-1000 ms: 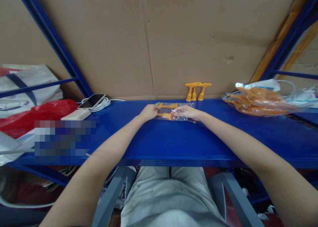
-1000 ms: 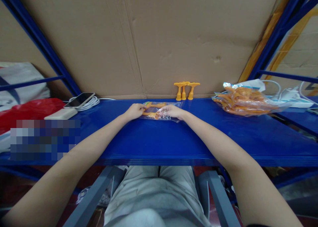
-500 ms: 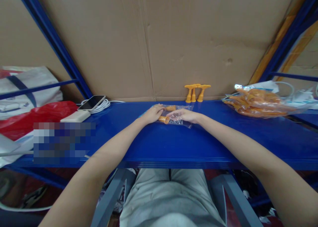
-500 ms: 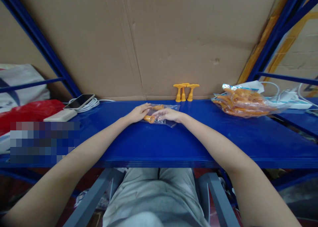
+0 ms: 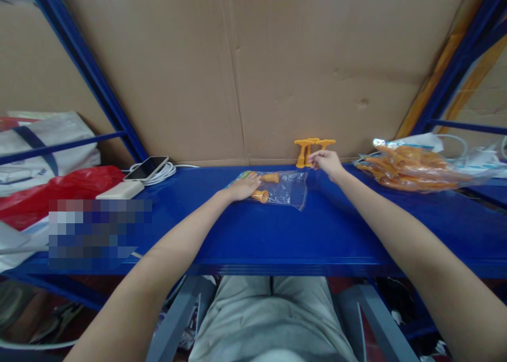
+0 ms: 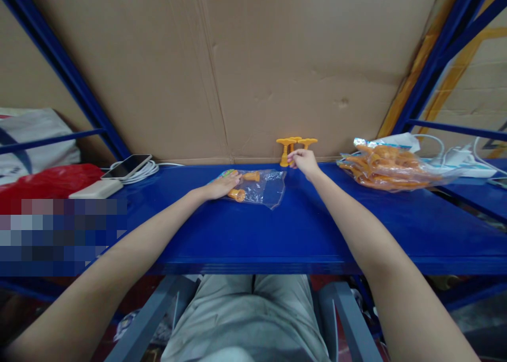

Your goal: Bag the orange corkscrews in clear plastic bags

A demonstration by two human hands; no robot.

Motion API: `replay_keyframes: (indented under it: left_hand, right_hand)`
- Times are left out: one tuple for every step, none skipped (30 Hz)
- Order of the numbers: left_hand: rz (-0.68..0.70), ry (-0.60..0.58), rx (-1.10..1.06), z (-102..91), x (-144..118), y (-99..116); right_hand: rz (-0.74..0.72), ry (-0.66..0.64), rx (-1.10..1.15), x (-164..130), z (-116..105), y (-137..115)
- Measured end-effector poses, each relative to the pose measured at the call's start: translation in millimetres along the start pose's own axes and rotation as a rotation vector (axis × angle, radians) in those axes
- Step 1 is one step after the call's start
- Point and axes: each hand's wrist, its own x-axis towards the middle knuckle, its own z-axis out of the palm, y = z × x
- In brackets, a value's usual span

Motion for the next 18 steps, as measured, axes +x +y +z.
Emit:
replay_keyframes:
  left_hand:
    - [0.000, -0.005, 0.000, 0.1, 0, 0]
    - [0.005, -0.006, 0.000, 0.4, 0, -1]
    - [0.015, -0.003, 0.000, 0.8, 0, -2]
    - [0.025, 0.003, -0.003, 1.4, 0, -3]
    - [0.036, 0.013, -0.008, 2.1, 0, -4]
    - [0.047, 0.024, -0.015, 2.8, 0, -5]
    - [0.055, 0.031, -0.019, 3.4, 0, -6]
    - [0.058, 0.032, -0.019, 4.0, 1, -7]
    - [0.059, 0.030, -0.015, 4.3, 1, -8]
    - [0.060, 0.025, -0.009, 4.4, 1, -8]
    - [0.062, 0.018, -0.003, 4.3, 1, -8]
    - [0.064, 0.012, 0.001, 3.9, 0, -7]
    - [0.065, 0.011, 0.001, 3.4, -1, -6]
    - [0.063, 0.012, -0.002, 2.7, -1, -4]
    - [0.058, 0.010, -0.003, 2.0, -2, -3]
    - [0.049, 0.008, -0.004, 1.2, -3, -1]
    - [0.040, 0.007, -0.004, 0.5, -5, 1]
    - [0.032, 0.006, -0.005, -0.2, -6, 2]
  right_hand:
    - [-0.012, 0.068, -0.100, 7, -6, 5]
    - [-0.035, 0.112, -0.220, 14, -11, 8]
    - [-0.056, 0.138, -0.307, 18, -14, 11]
    - [-0.077, 0.143, -0.364, 22, -16, 12]
    - [-0.101, 0.132, -0.428, 24, -16, 12]
    - [-0.129, 0.106, -0.499, 25, -15, 11]
    - [-0.161, 0.071, -0.585, 25, -12, 10]
    - [-0.201, 0.031, -0.694, 24, -9, 7]
    - [-0.246, -0.006, -0.807, 24, -5, 5]
    - [-0.294, -0.036, -0.906, 23, 0, 2]
    - [-0.338, -0.053, -0.976, 23, 4, -1]
    - [-0.374, -0.056, -1.027, 23, 9, -3]
    - [-0.396, -0.043, -1.062, 23, 13, -5]
    - [-0.404, -0.021, -1.083, 23, 17, -7]
    - [-0.400, 0.005, -1.092, 24, 20, -8]
    - [-0.388, 0.028, -1.095, 25, 22, -10]
    - [-0.375, 0.043, -1.094, 26, 24, -11]
    - [-0.366, 0.050, -1.094, 27, 26, -13]
